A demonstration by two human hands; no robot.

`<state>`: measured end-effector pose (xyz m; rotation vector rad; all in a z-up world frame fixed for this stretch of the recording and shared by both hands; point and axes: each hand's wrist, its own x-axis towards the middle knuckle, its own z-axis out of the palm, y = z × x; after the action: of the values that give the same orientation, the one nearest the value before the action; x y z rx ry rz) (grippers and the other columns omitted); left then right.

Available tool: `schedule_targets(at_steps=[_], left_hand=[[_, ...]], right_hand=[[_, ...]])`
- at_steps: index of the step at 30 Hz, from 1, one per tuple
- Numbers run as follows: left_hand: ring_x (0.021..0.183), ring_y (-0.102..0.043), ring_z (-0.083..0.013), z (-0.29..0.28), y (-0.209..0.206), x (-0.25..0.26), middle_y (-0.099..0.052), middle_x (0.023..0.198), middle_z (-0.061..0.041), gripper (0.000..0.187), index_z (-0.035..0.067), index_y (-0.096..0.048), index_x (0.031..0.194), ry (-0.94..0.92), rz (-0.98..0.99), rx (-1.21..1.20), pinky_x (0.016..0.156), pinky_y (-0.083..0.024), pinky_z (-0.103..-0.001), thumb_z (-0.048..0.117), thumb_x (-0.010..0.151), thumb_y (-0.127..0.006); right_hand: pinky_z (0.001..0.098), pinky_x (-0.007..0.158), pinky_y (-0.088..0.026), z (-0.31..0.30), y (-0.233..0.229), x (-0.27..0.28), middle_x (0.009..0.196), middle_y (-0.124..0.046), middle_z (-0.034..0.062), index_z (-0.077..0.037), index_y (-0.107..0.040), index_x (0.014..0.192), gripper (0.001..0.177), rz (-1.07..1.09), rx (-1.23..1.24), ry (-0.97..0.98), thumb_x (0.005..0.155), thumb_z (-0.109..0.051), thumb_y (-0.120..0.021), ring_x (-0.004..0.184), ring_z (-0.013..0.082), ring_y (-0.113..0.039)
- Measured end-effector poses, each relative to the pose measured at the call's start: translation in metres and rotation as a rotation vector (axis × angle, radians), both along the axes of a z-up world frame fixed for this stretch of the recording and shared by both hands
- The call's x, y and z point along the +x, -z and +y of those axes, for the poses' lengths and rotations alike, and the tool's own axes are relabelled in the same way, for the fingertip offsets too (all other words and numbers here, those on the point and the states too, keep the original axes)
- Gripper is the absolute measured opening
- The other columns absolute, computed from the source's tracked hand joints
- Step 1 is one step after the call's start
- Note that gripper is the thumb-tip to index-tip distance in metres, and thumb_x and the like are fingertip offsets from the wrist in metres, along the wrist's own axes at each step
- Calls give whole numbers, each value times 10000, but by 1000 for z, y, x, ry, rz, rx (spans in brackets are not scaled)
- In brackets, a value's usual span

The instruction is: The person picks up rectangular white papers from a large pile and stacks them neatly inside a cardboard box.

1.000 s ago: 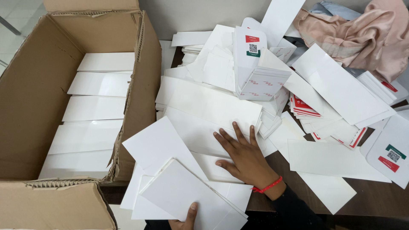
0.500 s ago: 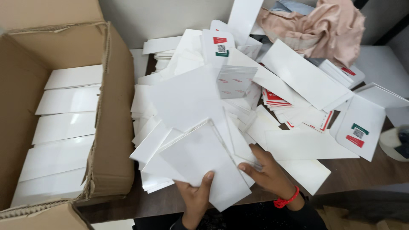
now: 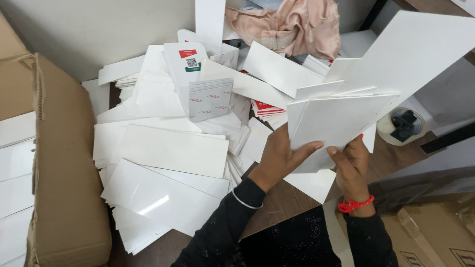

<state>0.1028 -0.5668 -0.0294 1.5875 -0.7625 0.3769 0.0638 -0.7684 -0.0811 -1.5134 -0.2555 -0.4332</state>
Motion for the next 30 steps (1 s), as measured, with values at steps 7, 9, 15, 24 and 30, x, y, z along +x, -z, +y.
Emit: schedule_targets(at_steps=[7,9,15,24,30], left_hand=[[918,-773,-280,-40,27,20,-731,1027,-198,532,-57,-515,1238,-18,132,-107,784,-618,-355,262,910,-786],[923,-775,-264,-43,34,18,-743,1028,-190,496,-53,-533,1223,1,111,-133,788,-618,-340,252,918,-779],[793,-775,-207,-49,50,17,-757,916,-159,393,-41,-642,1090,5,138,-78,688,-604,-299,233,872,-821],[809,-779,-198,-52,69,26,-764,897,-146,415,-23,-621,1077,-14,168,-131,727,-613,-300,262,872,-841],[896,-788,-228,-57,73,28,-770,981,-172,470,-19,-590,1173,-27,151,-159,813,-623,-327,241,875,-843]], right_hand=[[297,970,-495,-13,31,30,1113,-664,82,23,-600,1149,278,-47,103,70,878,78,-574,1069,143,-621],[287,895,-511,-15,46,31,1028,-697,74,23,-622,1077,258,36,175,74,837,82,-545,978,139,-648],[255,796,-460,-24,78,32,923,-678,60,36,-664,964,148,12,211,57,883,63,-543,860,103,-585],[268,810,-510,-13,72,34,950,-701,72,36,-644,992,172,68,136,103,841,43,-562,882,109,-626],[286,840,-522,-14,59,33,1017,-697,98,53,-619,1065,193,104,119,97,880,0,-618,942,128,-645]])
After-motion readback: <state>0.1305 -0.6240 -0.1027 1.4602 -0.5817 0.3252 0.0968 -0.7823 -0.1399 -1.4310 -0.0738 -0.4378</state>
